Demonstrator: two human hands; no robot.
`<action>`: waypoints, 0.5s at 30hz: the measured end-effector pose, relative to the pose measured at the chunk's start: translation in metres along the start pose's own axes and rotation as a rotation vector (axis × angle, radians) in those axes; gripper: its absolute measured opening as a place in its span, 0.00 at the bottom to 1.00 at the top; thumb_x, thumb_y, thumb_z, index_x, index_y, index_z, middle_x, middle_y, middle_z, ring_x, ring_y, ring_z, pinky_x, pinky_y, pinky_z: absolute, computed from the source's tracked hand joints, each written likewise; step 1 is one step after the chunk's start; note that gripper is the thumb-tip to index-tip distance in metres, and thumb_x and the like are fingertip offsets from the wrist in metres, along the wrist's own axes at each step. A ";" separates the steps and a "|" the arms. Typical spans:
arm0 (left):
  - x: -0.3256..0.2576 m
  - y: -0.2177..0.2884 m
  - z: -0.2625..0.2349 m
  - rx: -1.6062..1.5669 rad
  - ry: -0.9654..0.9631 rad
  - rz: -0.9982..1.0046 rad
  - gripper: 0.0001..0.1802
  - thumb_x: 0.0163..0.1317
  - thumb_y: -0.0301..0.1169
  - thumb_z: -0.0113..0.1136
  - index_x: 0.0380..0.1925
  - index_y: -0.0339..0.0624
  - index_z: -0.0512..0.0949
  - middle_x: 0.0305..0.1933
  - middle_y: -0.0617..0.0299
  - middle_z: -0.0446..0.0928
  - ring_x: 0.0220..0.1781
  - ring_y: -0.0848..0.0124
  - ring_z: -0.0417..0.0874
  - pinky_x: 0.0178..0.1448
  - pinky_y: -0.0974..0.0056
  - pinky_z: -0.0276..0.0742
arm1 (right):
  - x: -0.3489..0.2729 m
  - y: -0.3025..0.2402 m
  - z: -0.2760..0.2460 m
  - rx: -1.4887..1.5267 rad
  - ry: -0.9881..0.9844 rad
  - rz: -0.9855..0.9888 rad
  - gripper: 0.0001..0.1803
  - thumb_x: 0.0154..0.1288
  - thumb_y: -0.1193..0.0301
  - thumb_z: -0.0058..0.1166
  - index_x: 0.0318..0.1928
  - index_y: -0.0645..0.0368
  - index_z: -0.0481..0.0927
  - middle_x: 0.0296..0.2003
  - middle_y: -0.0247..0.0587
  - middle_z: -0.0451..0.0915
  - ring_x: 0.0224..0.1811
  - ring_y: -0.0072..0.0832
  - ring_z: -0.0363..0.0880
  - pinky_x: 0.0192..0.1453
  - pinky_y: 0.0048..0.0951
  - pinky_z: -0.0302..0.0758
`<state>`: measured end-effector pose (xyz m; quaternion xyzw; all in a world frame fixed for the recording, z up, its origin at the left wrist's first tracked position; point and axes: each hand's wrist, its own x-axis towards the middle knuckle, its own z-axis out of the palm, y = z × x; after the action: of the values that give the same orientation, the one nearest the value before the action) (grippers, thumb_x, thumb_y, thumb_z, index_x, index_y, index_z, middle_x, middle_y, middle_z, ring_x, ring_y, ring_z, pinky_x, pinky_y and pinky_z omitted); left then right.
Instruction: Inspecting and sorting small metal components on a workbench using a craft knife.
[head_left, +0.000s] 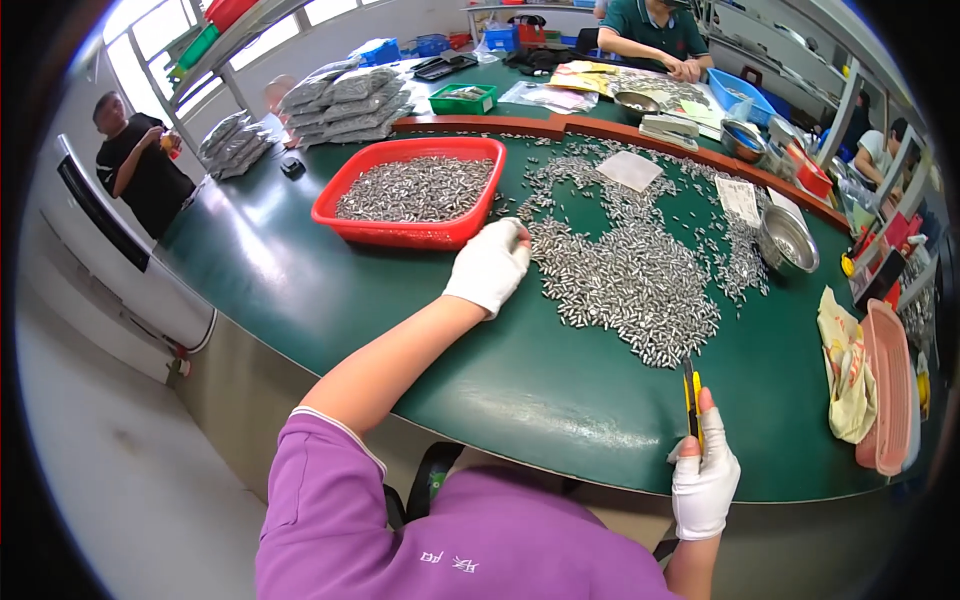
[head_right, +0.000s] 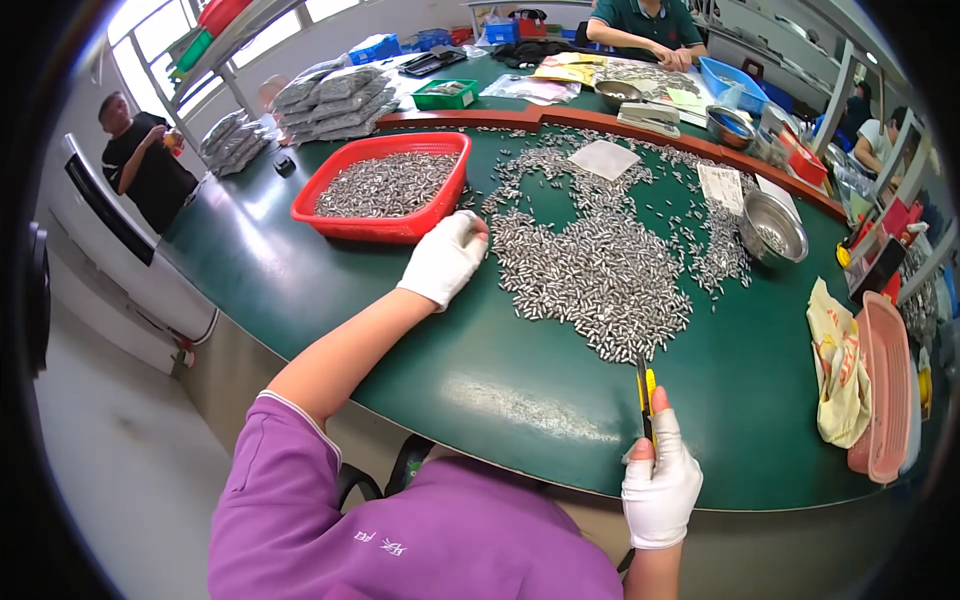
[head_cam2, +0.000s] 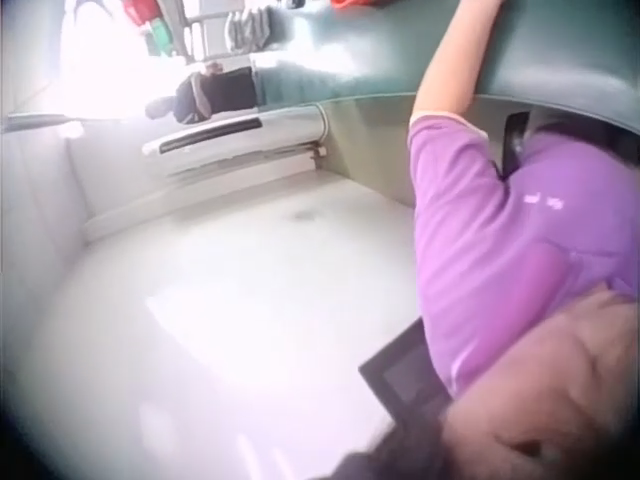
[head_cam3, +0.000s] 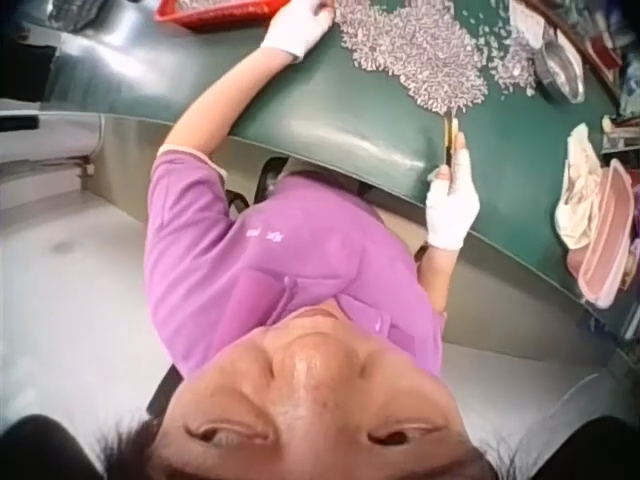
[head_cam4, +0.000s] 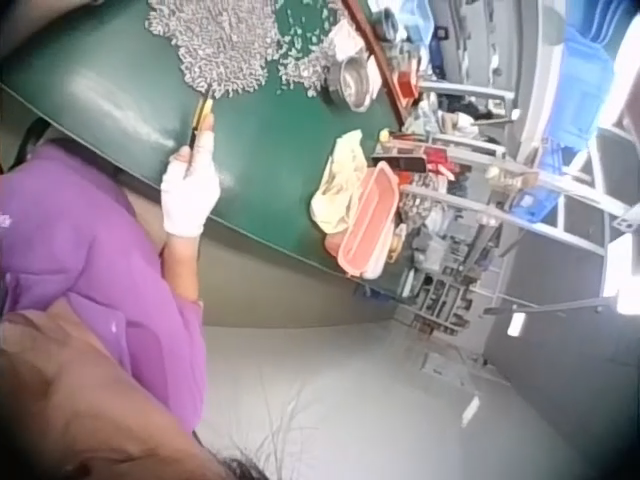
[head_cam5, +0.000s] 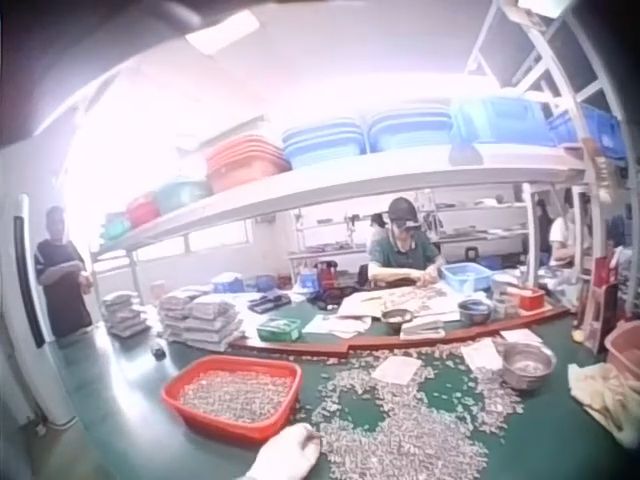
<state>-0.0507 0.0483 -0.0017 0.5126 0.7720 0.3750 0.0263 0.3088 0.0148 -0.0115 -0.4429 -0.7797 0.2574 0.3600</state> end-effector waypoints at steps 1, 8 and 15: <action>0.002 -0.002 0.006 0.115 -0.027 -0.012 0.10 0.63 0.34 0.56 0.38 0.41 0.79 0.37 0.48 0.81 0.43 0.53 0.83 0.50 0.55 0.78 | 0.000 0.000 0.000 0.015 0.005 0.006 0.27 0.68 0.74 0.51 0.68 0.51 0.71 0.18 0.34 0.74 0.19 0.25 0.73 0.29 0.27 0.73; 0.001 0.003 0.016 0.190 -0.092 0.149 0.08 0.63 0.34 0.55 0.36 0.44 0.79 0.37 0.50 0.81 0.43 0.52 0.82 0.49 0.53 0.77 | 0.001 -0.001 0.001 0.041 0.001 0.025 0.25 0.71 0.71 0.49 0.68 0.54 0.70 0.18 0.32 0.73 0.19 0.21 0.72 0.29 0.25 0.73; -0.011 0.020 0.018 0.059 -0.170 0.261 0.10 0.62 0.37 0.58 0.35 0.43 0.80 0.35 0.50 0.80 0.40 0.51 0.82 0.46 0.53 0.78 | 0.000 -0.003 0.001 0.040 0.008 0.038 0.25 0.72 0.68 0.48 0.68 0.55 0.70 0.18 0.32 0.72 0.19 0.20 0.72 0.28 0.24 0.72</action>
<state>-0.0224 0.0529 -0.0058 0.6390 0.7045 0.3077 0.0278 0.3065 0.0134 -0.0093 -0.4513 -0.7644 0.2780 0.3670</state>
